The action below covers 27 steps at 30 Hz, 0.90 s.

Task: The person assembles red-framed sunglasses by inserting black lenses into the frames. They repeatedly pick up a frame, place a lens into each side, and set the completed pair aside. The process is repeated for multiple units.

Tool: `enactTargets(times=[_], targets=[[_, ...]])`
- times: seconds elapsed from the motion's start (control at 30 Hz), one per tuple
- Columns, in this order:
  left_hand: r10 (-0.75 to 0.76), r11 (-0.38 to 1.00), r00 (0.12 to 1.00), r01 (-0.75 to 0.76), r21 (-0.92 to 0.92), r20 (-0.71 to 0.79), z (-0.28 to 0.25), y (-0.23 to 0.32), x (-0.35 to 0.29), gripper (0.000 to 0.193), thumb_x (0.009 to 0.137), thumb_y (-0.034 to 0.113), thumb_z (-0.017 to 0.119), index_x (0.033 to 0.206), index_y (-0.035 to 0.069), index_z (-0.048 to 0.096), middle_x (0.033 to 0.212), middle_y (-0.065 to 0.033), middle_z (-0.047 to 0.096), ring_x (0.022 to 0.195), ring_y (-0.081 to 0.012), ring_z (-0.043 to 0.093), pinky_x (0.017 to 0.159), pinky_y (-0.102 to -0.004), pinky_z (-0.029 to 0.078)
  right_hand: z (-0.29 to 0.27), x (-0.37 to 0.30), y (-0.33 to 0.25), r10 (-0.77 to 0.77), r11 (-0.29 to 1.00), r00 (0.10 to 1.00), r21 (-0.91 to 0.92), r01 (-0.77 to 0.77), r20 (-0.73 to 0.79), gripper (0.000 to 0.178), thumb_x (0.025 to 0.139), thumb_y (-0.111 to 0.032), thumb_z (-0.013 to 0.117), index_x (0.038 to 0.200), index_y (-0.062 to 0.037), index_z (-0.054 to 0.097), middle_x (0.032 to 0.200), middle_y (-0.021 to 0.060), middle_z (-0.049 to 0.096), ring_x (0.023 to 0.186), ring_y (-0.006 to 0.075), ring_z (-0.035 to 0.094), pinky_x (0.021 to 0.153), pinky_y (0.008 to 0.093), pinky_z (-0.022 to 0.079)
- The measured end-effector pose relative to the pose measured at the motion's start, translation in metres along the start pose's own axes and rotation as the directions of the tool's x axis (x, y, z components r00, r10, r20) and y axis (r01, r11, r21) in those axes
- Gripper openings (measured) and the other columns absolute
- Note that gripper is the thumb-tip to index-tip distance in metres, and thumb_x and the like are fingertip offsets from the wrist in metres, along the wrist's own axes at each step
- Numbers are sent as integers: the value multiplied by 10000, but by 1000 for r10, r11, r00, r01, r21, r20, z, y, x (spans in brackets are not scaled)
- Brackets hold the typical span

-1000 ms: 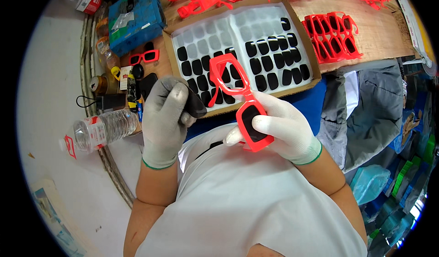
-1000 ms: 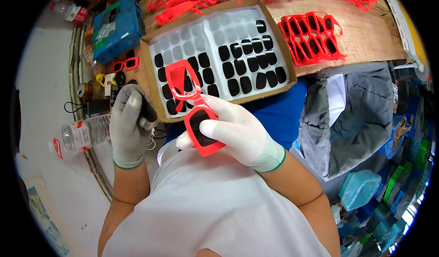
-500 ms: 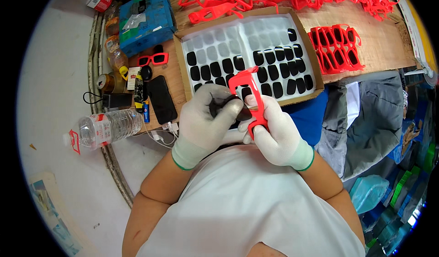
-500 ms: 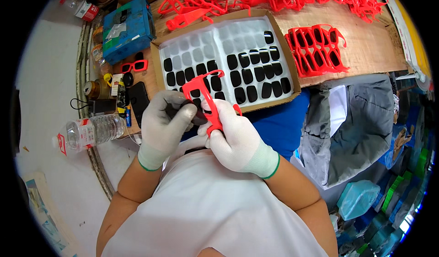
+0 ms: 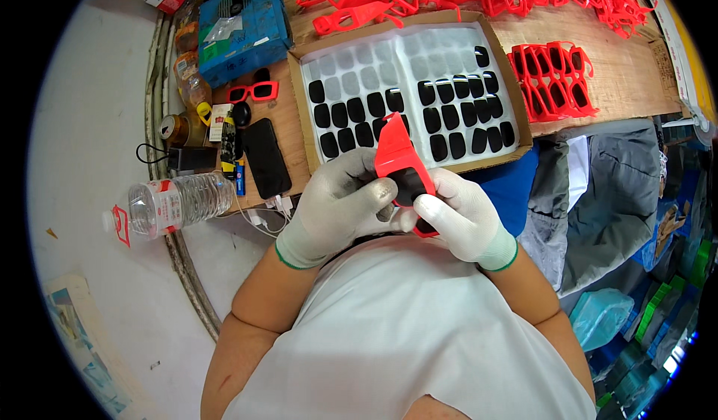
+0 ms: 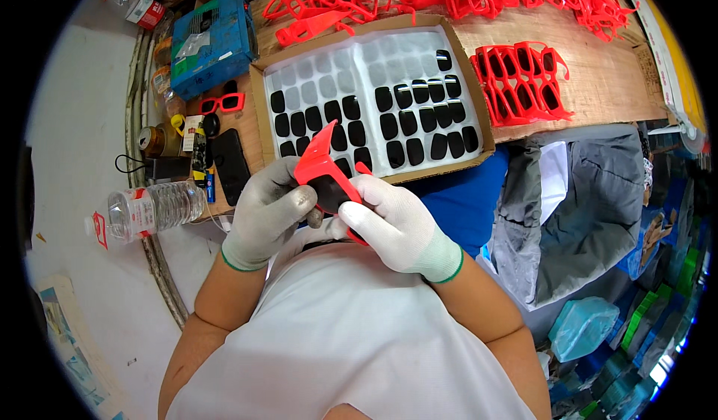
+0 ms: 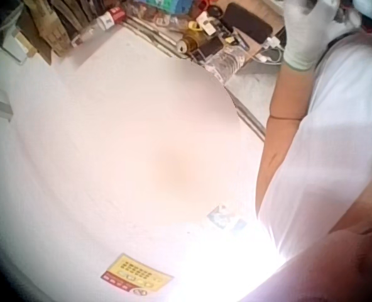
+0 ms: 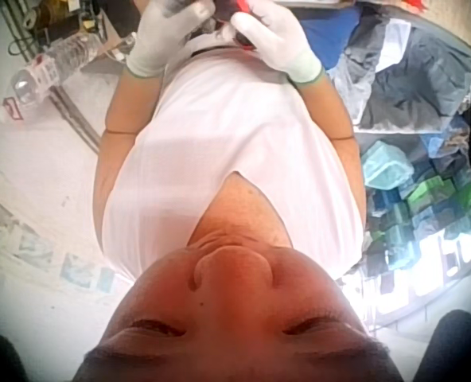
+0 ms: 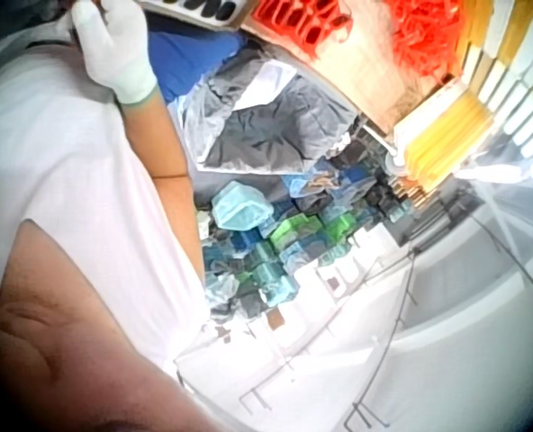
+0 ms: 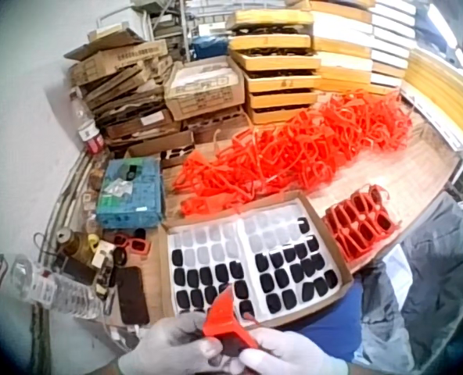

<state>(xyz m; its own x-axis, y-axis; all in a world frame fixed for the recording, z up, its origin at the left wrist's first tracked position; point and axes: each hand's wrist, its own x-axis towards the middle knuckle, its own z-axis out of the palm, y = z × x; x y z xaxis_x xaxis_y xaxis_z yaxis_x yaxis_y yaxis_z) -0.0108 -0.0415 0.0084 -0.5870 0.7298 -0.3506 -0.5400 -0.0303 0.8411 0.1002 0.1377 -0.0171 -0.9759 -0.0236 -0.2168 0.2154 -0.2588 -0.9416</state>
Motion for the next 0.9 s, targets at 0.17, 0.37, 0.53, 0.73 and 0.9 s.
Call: enactTargets(times=[0.17, 0.37, 0.53, 0.73, 0.9], targets=[[-10, 991, 995, 24, 135, -100, 11, -1, -3, 278, 942, 107, 582, 1176, -42, 585, 999, -77, 651, 802, -102, 599, 732, -266, 523, -1, -1, -6, 96, 993, 995, -69, -97, -12, 183, 1006, -101, 489, 1071, 21, 609, 844, 68, 670, 796, 120, 627, 780, 285, 502], [45, 987, 994, -28, 158, -104, 10, -6, -4, 239, 987, 90, 566, 1183, -45, 576, 1020, -78, 652, 845, -95, 589, 774, -269, 517, 2, 0, 0, -34, 998, 999, -53, 33, -15, 185, 1011, -97, 473, 1072, 24, 599, 808, 58, 657, 741, 138, 623, 728, 280, 503], [157, 964, 971, -112, 243, -178, 15, -19, 3, 225, 982, 106, 583, 1149, -45, 591, 1007, -84, 664, 850, -99, 603, 773, -278, 516, 11, 1, 1, -33, 995, 990, -102, 19, -138, 178, 1015, -97, 470, 1054, 20, 598, 780, 62, 650, 715, 141, 623, 697, 290, 502], [291, 850, 915, -111, 515, -281, 18, -34, 9, 189, 980, 119, 590, 1078, -41, 616, 930, -80, 673, 779, -88, 603, 695, -287, 515, 16, 4, 1, -116, 938, 974, -344, 42, -197, 184, 1015, -105, 481, 1033, 25, 610, 758, 76, 650, 668, 156, 631, 662, 276, 506], [245, 910, 936, -131, 393, -255, 20, -27, 1, 205, 986, 134, 568, 1082, -46, 596, 931, -63, 661, 764, -71, 573, 684, -256, 499, 11, 6, -4, -107, 958, 987, -277, 71, -116, 211, 998, -101, 501, 1119, 22, 621, 775, 86, 658, 689, 167, 642, 681, 286, 513]])
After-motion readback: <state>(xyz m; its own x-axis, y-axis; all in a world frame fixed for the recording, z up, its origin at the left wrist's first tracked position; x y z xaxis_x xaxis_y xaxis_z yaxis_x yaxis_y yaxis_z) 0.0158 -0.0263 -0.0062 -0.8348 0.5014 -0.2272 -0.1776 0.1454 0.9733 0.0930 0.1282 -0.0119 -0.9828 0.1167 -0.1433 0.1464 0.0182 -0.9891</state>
